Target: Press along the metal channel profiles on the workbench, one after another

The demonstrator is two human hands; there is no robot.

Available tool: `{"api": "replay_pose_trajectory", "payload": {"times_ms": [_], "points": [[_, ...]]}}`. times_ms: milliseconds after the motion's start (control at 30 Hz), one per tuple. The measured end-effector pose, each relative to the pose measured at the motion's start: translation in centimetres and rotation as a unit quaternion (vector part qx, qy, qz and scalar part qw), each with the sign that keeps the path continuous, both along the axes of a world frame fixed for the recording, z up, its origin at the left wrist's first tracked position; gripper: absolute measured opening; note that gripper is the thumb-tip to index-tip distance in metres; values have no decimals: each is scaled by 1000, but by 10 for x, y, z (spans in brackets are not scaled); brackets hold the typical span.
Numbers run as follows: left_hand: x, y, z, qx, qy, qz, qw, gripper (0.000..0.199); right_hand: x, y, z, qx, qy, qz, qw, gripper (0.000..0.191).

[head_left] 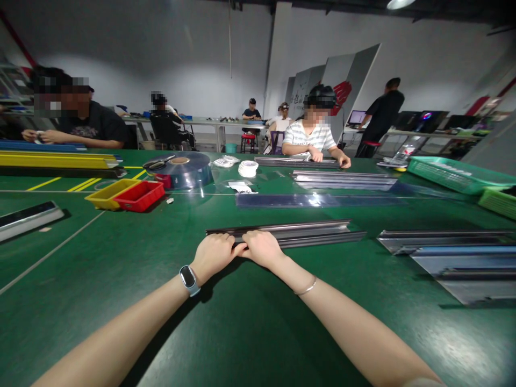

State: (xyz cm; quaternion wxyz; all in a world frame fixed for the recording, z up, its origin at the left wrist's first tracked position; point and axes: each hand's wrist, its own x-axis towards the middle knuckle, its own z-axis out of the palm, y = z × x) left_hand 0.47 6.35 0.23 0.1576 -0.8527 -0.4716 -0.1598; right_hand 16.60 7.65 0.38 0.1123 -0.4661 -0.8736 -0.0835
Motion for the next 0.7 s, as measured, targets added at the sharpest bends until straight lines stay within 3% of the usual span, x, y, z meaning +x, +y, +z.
{"api": "replay_pose_trajectory", "payload": {"times_ms": [433,700], "points": [[4,-7,-4,40,-19,15,999,39,-1,-4,-9,56,37,14,998,18],[3,-6,-7,28,-17,22,999,40,0,0,-14,44,69,23,996,15]]}}
